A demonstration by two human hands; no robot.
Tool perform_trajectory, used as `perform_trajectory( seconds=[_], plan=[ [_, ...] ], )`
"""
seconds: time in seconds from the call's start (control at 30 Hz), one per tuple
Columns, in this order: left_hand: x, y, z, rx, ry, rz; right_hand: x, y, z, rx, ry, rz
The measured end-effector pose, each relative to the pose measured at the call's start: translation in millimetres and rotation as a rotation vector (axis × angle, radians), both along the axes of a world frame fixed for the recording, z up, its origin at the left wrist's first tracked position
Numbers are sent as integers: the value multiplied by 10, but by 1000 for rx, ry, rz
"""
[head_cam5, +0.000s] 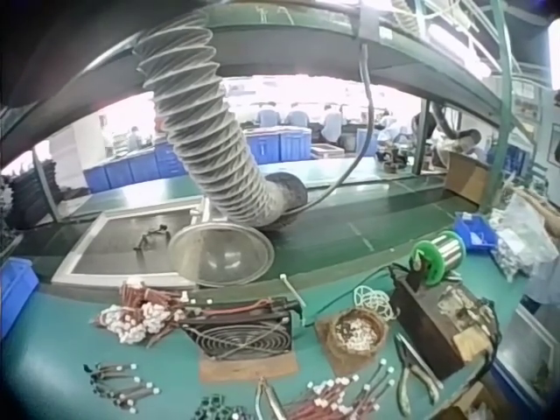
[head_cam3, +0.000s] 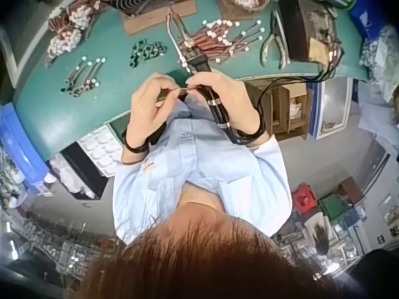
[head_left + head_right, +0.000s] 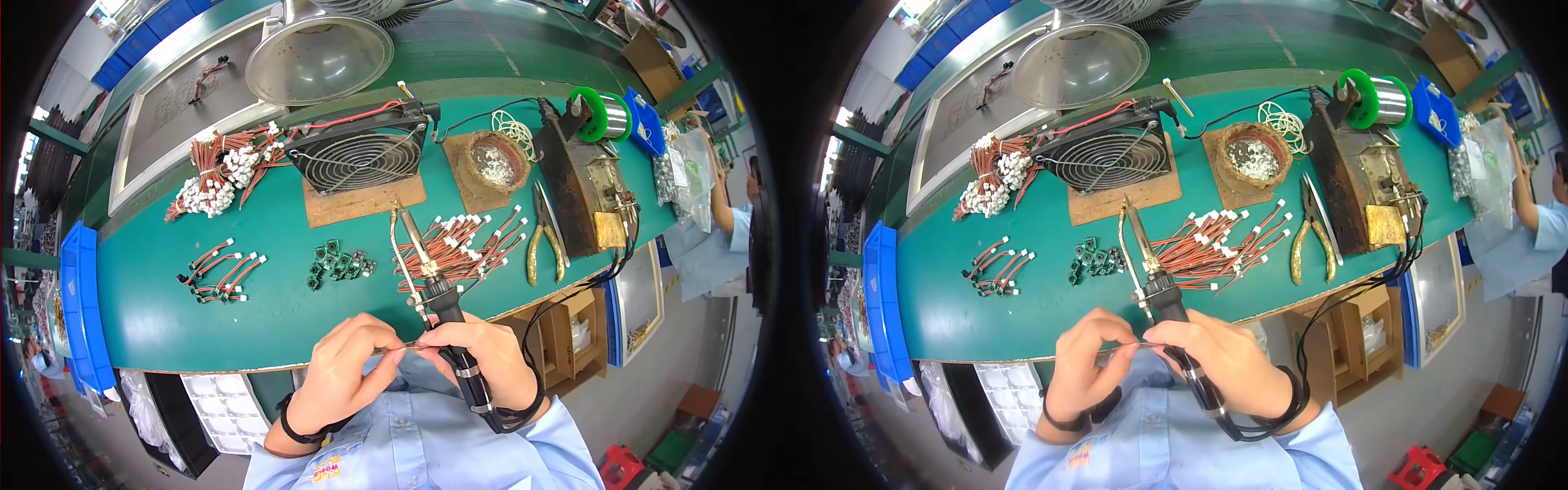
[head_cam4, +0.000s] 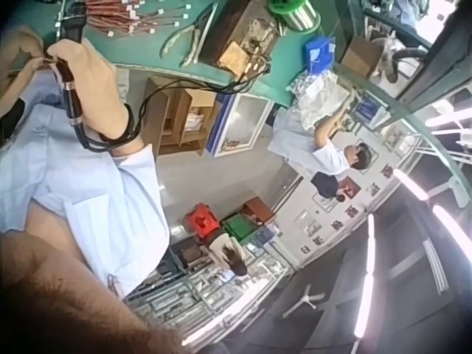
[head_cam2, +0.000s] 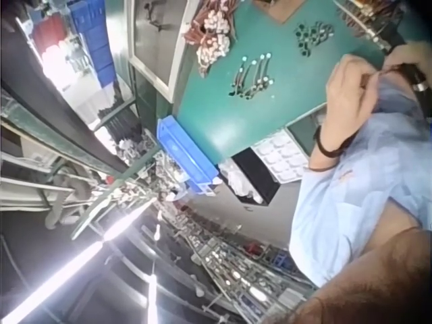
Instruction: The person joins wires to circuit boards using a soldering iron and then trims the excess wire with pliers. They repeat this process for multiple components, placing each finished assembly onto the work surface.
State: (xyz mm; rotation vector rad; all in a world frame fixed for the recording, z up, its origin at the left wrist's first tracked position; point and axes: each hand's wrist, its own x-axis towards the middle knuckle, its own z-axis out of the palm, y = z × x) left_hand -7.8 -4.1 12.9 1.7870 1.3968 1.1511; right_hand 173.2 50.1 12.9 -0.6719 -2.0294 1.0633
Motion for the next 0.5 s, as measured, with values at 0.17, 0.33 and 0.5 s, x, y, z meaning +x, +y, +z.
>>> perform_trajectory(
  seconds=[0.17, 0.33, 0.5],
  plan=[
    [17, 3, 42, -59, -88, 9, 3, 18, -3, -14, -20, -27],
    [-6, 16, 17, -36, 18, -68, 31, 20, 3, 45, -34, 1],
    [-50, -9, 58, -116, -18, -46, 85, 42, 31, -60, -54, 68]
  ],
)
